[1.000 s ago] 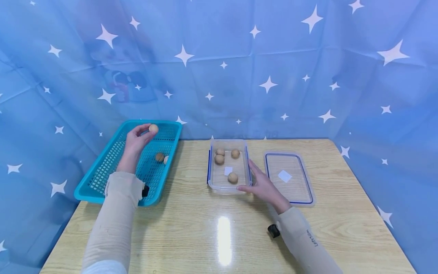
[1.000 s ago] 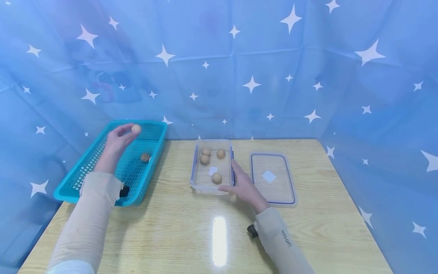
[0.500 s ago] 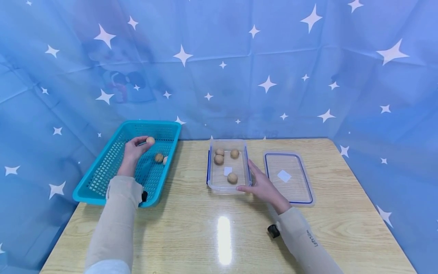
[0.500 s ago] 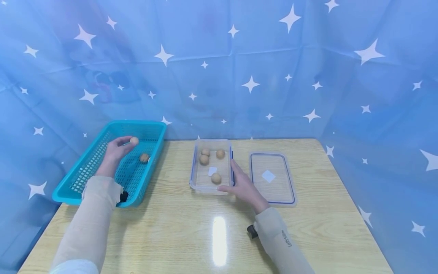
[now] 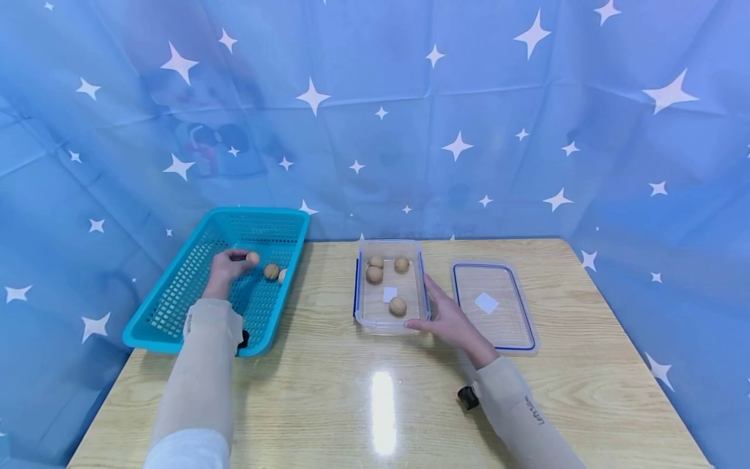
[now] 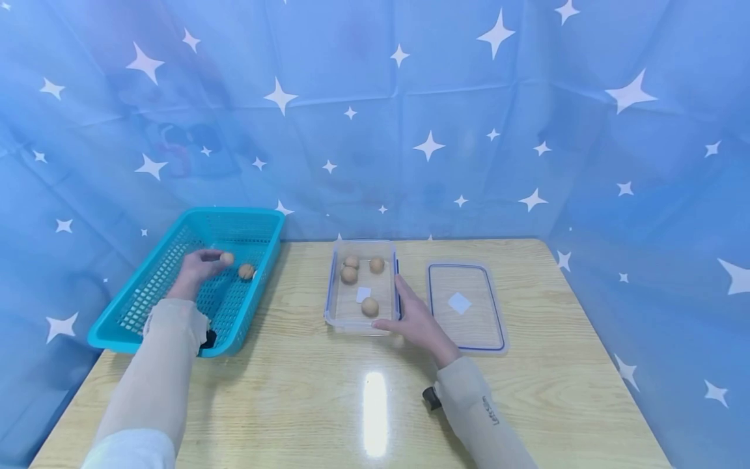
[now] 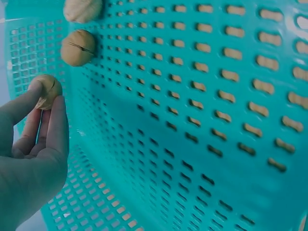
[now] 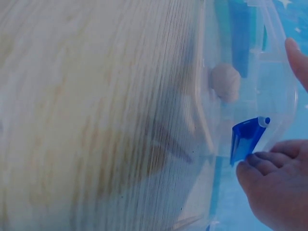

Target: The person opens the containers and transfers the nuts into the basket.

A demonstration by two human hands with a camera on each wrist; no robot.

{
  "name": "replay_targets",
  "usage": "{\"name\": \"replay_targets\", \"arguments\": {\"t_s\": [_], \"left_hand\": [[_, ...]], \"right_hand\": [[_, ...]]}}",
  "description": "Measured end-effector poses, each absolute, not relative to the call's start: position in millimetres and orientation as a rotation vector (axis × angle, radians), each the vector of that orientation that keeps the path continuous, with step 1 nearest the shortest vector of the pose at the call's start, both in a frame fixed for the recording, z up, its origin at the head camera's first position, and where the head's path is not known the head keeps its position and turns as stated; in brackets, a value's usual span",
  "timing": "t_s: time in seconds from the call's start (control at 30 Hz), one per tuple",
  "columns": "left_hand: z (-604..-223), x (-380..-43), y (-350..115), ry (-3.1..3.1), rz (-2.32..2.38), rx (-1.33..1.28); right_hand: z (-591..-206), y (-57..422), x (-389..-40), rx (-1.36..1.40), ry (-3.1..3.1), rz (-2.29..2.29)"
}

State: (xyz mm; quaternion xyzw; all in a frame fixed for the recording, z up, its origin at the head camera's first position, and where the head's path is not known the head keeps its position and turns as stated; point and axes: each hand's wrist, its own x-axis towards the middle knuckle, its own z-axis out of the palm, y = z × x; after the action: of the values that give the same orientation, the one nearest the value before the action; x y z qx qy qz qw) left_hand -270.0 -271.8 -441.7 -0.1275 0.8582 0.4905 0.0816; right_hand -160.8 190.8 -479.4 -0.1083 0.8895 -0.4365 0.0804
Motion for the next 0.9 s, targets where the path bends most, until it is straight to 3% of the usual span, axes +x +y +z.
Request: {"name": "replay_targets", "arguments": {"t_s": [0.9], "left_hand": [[-455,-277,-271,2.422,1.363,-0.329]], "right_hand": [[-477,190,-160,-0.326,2.65,-1.316]]}}
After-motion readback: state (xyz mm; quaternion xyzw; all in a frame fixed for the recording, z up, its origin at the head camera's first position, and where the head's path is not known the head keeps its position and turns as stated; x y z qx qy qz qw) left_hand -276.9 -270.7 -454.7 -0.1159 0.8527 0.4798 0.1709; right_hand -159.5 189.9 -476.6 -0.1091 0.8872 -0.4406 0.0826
